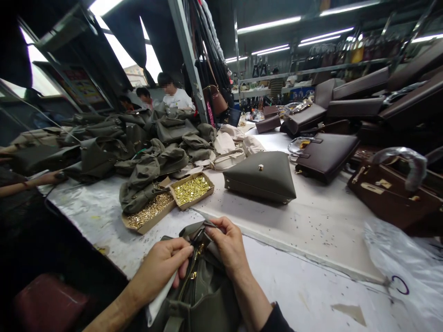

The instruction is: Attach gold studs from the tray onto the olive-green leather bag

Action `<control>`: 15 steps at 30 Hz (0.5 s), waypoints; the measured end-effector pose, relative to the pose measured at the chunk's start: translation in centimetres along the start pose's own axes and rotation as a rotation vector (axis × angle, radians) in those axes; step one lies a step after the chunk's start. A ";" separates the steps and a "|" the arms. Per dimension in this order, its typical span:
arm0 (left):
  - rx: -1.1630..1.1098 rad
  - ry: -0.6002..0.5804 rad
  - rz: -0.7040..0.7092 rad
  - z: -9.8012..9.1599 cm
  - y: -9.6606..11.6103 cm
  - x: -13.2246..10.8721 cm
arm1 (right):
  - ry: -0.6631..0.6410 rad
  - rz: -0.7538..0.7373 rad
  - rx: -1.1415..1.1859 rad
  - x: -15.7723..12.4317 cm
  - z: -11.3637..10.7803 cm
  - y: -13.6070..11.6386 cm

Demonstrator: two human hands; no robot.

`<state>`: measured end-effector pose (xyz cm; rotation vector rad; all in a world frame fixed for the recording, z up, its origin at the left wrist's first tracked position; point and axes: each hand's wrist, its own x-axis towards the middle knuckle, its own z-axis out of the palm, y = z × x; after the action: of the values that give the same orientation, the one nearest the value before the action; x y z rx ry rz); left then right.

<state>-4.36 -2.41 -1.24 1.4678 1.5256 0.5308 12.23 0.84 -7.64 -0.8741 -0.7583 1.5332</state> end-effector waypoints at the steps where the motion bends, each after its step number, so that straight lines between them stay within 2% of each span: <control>1: -0.038 -0.020 -0.014 -0.1 -0.1 0.1 | -0.003 0.011 0.015 0.0 0.0 0.0; 12: -0.426 -0.252 -0.215 -1.4 -1.0 1.9 | 0.031 0.081 -0.013 0.2 0.2 -0.4; 15: -0.501 -0.282 -0.241 -1.4 -1.0 2.1 | 0.035 0.076 -0.036 0.3 0.1 -0.1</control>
<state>-5.79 -0.21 -2.06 0.9155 1.2123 0.4924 12.17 1.13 -7.49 -0.9639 -0.7370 1.5716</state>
